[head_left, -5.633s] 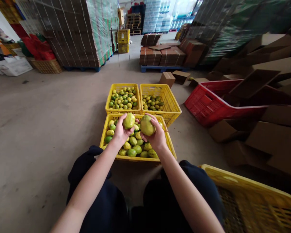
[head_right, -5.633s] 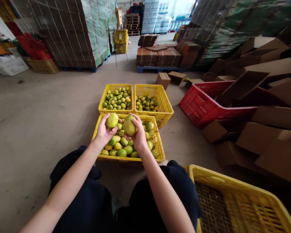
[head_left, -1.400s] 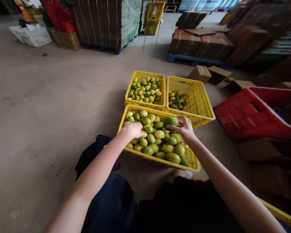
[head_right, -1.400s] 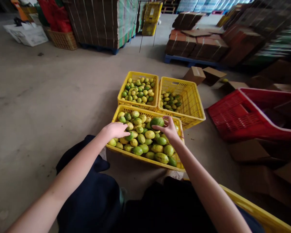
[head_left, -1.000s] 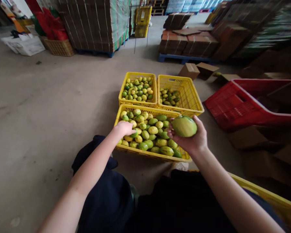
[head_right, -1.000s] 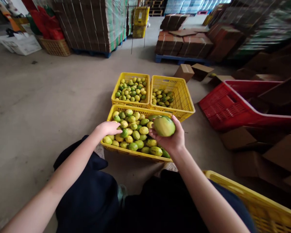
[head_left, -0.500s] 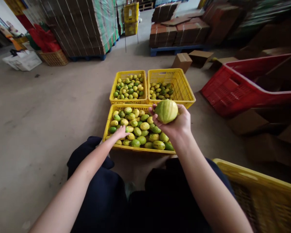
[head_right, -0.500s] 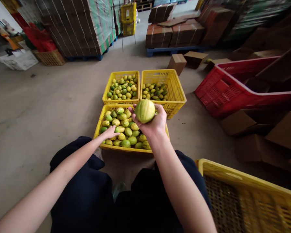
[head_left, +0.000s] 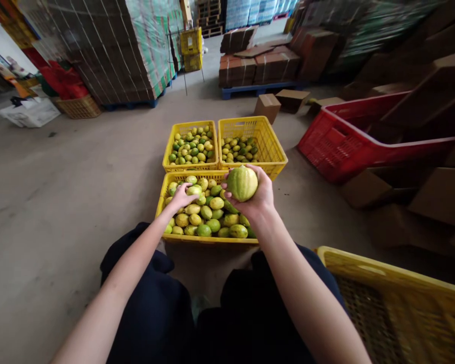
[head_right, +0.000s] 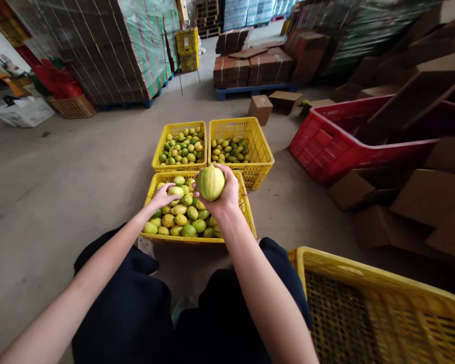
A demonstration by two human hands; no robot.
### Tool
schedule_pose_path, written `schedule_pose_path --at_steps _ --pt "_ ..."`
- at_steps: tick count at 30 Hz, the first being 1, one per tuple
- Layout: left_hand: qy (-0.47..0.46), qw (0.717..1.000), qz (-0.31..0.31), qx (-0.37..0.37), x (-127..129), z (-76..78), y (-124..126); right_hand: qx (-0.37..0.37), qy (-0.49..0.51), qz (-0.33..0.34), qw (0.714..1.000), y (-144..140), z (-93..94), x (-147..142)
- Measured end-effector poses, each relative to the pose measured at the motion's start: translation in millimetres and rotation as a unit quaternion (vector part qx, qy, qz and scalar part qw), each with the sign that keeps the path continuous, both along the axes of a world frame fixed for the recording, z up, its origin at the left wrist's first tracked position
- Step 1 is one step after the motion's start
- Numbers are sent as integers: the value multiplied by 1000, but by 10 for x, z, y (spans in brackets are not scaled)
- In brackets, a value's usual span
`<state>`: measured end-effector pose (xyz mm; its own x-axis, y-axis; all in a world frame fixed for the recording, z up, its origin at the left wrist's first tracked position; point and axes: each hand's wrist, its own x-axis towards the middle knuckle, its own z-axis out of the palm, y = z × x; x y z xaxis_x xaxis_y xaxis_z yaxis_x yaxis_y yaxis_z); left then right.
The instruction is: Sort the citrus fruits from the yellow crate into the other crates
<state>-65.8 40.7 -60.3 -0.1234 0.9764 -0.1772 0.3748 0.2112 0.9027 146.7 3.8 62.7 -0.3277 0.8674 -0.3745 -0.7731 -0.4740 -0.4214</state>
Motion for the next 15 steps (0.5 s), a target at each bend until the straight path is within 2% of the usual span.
schedule_pose_path --at_steps 4,8,11,15 --pt "-120 991 -50 0 219 444 -107 -43 -45 9 998 7 -50 -83" --pt "-259 961 -100 -13 391 798 -268 -43 -108 -2 993 -11 -90 -170" --pt "-305 949 -82 -6 474 885 -292 5 -135 -31 990 -43 -94 -204" --pt "-340 941 -3 -5 576 829 -254 66 -185 -113 974 -58 -141 -221"
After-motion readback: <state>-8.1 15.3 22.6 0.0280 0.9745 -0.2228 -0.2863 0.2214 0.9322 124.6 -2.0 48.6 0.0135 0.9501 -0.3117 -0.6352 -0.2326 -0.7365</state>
